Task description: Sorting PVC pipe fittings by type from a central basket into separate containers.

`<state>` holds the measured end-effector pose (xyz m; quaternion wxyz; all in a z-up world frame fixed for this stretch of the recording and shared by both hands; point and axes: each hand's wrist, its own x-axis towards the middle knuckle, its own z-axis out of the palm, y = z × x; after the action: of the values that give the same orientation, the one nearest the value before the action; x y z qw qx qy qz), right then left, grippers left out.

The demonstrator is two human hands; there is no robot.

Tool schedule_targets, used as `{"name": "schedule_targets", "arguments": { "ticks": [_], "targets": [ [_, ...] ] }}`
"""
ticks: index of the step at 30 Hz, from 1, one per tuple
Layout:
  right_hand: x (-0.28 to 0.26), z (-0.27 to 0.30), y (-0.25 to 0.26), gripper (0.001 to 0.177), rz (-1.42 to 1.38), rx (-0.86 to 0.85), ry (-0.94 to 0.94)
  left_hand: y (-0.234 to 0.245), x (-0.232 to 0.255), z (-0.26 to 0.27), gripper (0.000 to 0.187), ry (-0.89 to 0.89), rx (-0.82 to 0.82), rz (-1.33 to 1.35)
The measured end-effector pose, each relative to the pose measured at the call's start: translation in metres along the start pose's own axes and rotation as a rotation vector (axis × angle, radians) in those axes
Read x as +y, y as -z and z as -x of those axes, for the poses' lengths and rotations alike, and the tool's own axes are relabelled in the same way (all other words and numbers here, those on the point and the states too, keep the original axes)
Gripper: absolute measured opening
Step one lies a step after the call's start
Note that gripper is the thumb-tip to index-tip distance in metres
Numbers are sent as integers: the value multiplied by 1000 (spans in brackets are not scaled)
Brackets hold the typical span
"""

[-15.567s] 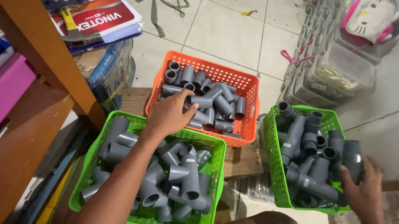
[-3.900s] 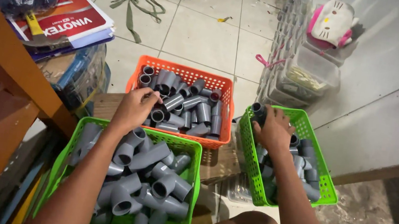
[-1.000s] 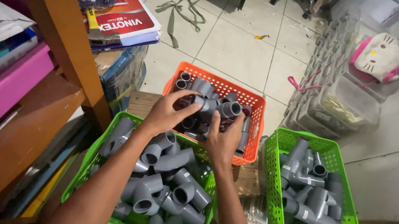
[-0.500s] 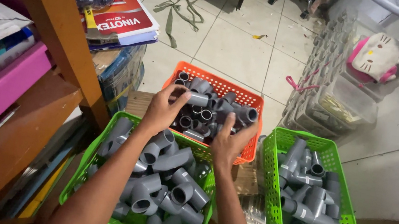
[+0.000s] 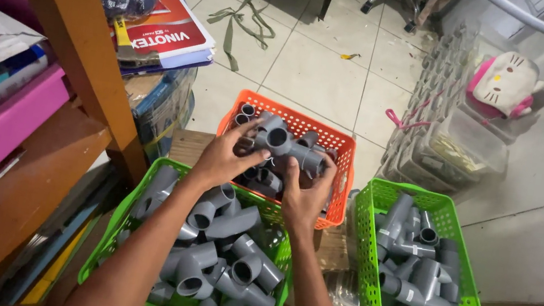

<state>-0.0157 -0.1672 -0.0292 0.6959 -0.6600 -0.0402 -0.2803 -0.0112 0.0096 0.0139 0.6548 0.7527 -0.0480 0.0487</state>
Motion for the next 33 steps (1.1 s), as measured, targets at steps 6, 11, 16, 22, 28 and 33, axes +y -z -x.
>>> {"name": "schedule_targets", "arguments": {
  "ticks": [6, 11, 16, 22, 28, 33],
  "targets": [
    [9, -6, 9, 44, 247, -78, -98, 5, -15, -7, 62, 59, -89, -150],
    [-22, -2, -6, 44, 135, 106, -318, 4, -18, -4, 46, 111, 13, 130],
    [-2, -8, 1, 48, 254, 171, -103, 1, -31, -13, 39, 83, 92, 232],
    [-1, -4, 1, 44, 387, 70, 39, 2, -50, -16, 43, 49, 109, 334],
    [10, -9, 2, 37, 352, 101, 86, 19, -40, -16, 48, 209, -130, 575],
    [12, -9, 2, 34, 360, 83, 110, 47, 31, 1, 51, 276, -421, 107]
  ]
}}
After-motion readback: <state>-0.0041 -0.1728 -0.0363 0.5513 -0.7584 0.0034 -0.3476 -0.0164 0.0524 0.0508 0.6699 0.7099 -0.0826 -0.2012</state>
